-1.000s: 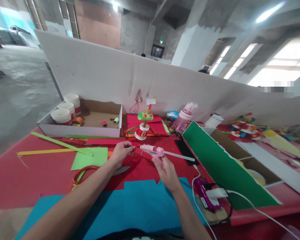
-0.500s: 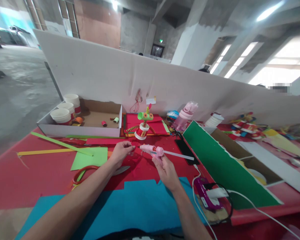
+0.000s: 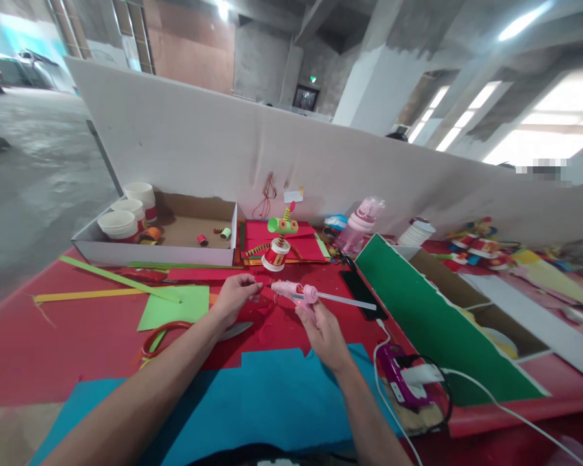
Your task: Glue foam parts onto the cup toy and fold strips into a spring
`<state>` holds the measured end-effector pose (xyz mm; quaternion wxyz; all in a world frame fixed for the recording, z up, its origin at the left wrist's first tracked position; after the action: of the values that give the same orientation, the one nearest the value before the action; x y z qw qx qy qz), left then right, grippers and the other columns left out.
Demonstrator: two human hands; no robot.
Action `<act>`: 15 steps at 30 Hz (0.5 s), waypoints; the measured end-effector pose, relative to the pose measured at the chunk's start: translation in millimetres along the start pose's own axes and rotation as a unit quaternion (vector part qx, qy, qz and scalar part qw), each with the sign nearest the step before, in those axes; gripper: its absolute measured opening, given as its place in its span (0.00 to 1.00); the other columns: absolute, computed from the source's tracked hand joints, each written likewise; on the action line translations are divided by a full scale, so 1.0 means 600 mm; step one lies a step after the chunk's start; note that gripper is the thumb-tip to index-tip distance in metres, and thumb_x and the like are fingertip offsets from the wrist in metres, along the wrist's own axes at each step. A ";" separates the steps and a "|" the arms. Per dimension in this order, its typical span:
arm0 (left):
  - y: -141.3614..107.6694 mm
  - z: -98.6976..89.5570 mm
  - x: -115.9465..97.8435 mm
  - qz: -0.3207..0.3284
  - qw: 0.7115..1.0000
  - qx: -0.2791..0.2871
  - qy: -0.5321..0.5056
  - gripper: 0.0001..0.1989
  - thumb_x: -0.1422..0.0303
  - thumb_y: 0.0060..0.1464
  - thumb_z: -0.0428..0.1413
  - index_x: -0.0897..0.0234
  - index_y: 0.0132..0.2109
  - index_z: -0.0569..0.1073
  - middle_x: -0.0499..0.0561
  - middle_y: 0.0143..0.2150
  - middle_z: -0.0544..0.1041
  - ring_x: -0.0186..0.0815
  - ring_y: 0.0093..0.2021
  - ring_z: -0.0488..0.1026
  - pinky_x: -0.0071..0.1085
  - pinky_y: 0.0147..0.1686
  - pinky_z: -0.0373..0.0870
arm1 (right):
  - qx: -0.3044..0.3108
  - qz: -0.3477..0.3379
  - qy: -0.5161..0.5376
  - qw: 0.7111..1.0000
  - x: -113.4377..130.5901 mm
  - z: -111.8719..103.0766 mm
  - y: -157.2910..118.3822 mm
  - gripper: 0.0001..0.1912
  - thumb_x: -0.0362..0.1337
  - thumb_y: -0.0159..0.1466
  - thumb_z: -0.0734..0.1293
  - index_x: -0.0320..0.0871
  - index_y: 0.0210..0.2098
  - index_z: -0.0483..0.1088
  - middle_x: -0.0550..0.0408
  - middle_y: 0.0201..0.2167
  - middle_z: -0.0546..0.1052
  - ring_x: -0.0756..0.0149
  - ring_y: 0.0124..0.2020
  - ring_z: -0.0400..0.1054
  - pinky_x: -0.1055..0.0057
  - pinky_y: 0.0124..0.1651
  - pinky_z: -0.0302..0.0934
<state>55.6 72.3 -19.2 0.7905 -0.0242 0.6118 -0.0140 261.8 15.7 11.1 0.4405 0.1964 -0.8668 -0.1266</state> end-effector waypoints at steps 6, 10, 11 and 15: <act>-0.002 0.001 -0.002 -0.010 1.000 0.005 -0.013 0.14 0.64 0.37 0.66 0.66 0.23 0.69 0.43 0.16 0.67 0.26 0.18 0.64 0.23 0.20 0.58 | -0.014 0.010 0.017 1.000 0.004 -0.002 0.002 0.19 0.46 0.67 0.59 0.42 0.51 0.67 0.43 0.47 0.76 0.53 0.51 0.69 0.60 0.53 0.64; -0.004 0.001 -0.006 -0.033 0.999 0.006 -0.041 0.14 0.64 0.36 0.66 0.66 0.25 0.70 0.43 0.16 0.67 0.26 0.18 0.64 0.22 0.20 0.60 | -0.013 0.092 0.074 0.993 -0.008 -0.002 0.001 0.21 0.52 0.65 0.59 0.41 0.43 0.70 0.51 0.25 0.76 0.62 0.27 0.72 0.69 0.31 0.67; -0.005 0.001 -0.007 -0.037 0.998 0.010 -0.053 0.14 0.65 0.35 0.67 0.66 0.25 0.70 0.43 0.17 0.68 0.26 0.18 0.65 0.23 0.20 0.61 | -0.008 0.112 0.099 0.989 -0.012 -0.002 0.001 0.22 0.53 0.64 0.58 0.41 0.41 0.70 0.55 0.20 0.72 0.66 0.21 0.68 0.72 0.25 0.64; -0.006 0.002 -0.007 -0.049 0.994 0.031 -0.088 0.15 0.66 0.34 0.67 0.67 0.27 0.71 0.46 0.22 0.73 0.27 0.20 0.68 0.25 0.25 0.67 | -0.008 0.169 0.170 0.971 -0.026 0.002 0.002 0.22 0.55 0.61 0.62 0.40 0.37 0.69 0.63 0.14 0.64 0.73 0.13 0.58 0.77 0.17 0.55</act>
<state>55.6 69.0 -14.8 0.8399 -0.0306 0.5373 -0.0699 268.7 23.6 -0.4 0.5975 0.0625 -0.7991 -0.0218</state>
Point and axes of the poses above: each hand's wrist, its own y-axis towards the middle knuckle, its own z-axis out of the palm, x = y × z, the point moved 1 cm from there along y, towards the middle knuckle
